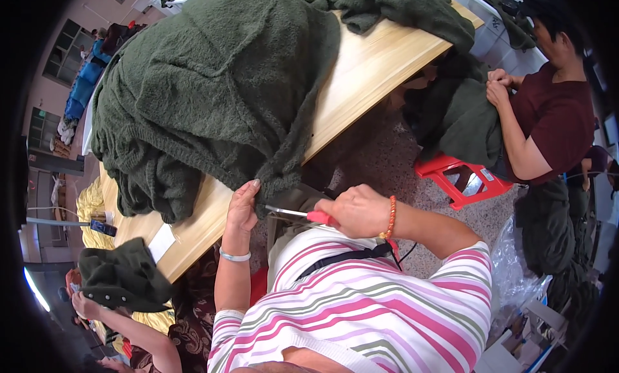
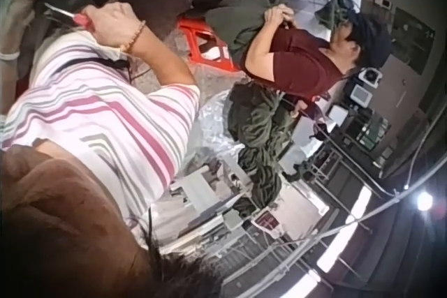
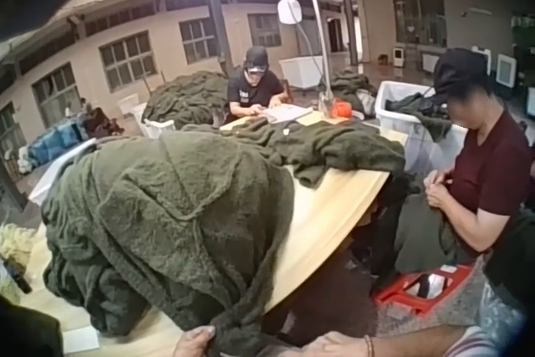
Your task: Trimming loose threads from green knitted sweaters using scissors.
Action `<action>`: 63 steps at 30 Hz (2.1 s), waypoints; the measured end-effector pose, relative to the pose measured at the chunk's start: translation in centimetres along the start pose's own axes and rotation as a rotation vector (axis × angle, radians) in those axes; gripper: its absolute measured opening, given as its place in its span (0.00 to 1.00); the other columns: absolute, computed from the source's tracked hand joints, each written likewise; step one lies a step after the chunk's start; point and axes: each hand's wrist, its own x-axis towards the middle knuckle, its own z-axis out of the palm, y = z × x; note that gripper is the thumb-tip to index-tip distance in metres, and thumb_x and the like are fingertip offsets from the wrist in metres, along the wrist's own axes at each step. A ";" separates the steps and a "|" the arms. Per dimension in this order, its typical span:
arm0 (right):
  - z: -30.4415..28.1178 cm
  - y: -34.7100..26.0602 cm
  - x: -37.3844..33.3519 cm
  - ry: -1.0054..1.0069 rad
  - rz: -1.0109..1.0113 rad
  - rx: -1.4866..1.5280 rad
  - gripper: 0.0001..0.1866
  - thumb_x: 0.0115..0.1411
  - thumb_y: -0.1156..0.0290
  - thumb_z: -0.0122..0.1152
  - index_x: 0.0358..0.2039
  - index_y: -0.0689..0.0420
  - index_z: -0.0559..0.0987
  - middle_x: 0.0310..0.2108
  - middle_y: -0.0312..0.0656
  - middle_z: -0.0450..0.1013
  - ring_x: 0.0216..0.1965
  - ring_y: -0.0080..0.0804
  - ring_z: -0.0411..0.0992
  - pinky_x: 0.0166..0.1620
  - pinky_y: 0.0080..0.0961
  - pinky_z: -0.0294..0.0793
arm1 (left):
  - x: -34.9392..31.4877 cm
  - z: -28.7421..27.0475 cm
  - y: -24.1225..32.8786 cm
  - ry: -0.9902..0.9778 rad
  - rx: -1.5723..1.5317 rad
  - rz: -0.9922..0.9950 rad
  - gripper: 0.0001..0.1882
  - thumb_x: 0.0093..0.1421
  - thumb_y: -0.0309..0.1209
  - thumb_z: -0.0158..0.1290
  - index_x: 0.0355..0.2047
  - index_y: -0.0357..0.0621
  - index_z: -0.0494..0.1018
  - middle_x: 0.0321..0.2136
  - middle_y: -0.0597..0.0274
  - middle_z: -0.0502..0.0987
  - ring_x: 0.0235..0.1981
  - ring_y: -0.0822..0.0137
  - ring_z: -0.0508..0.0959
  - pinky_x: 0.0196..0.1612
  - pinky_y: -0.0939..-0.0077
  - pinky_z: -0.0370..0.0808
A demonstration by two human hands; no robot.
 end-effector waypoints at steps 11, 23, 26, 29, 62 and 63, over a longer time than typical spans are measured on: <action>-3.1 5.5 -0.3 0.490 0.267 -0.006 0.18 0.58 0.61 0.60 0.48 0.48 0.73 0.29 0.51 0.77 0.32 0.53 0.76 0.36 0.47 0.74 | -1.6 3.9 1.6 -0.013 0.866 0.319 0.19 0.60 0.36 0.60 0.45 0.34 0.74 0.34 0.63 0.80 0.32 0.71 0.78 0.36 0.77 0.75; -3.9 3.7 -2.7 0.338 0.239 0.071 0.20 0.57 0.59 0.62 0.49 0.50 0.74 0.30 0.55 0.76 0.34 0.57 0.75 0.40 0.48 0.74 | 4.1 9.5 2.7 -0.023 1.180 0.574 0.09 0.55 0.29 0.57 0.34 0.38 0.79 0.29 0.47 0.81 0.33 0.50 0.81 0.38 0.62 0.77; -4.4 5.2 -2.3 0.494 0.234 0.080 0.20 0.55 0.64 0.64 0.48 0.53 0.75 0.29 0.54 0.76 0.33 0.55 0.76 0.37 0.43 0.75 | 1.3 8.9 7.3 -0.063 1.036 0.543 0.09 0.57 0.30 0.59 0.35 0.37 0.80 0.29 0.54 0.82 0.30 0.66 0.81 0.36 0.74 0.77; -4.9 6.1 -0.4 0.619 0.126 0.123 0.18 0.55 0.66 0.64 0.46 0.56 0.75 0.30 0.53 0.76 0.34 0.55 0.75 0.37 0.42 0.75 | 1.9 3.6 14.3 0.336 0.507 0.834 0.06 0.60 0.29 0.58 0.36 0.39 0.78 0.31 0.67 0.78 0.27 0.78 0.75 0.31 0.83 0.73; -7.9 5.8 1.4 0.683 0.100 0.288 0.19 0.55 0.75 0.62 0.48 0.62 0.75 0.33 0.54 0.76 0.35 0.50 0.77 0.39 0.30 0.75 | 5.7 12.0 19.7 -0.474 1.487 0.833 0.10 0.50 0.17 0.56 0.33 0.41 0.78 0.28 0.54 0.72 0.34 0.54 0.76 0.36 0.65 0.72; -7.8 6.0 1.2 0.697 0.090 0.293 0.19 0.55 0.75 0.62 0.48 0.62 0.75 0.33 0.54 0.76 0.35 0.50 0.77 0.39 0.30 0.75 | 4.8 10.6 18.5 -0.470 1.507 0.763 0.10 0.51 0.18 0.57 0.34 0.41 0.79 0.28 0.54 0.72 0.33 0.54 0.75 0.36 0.65 0.72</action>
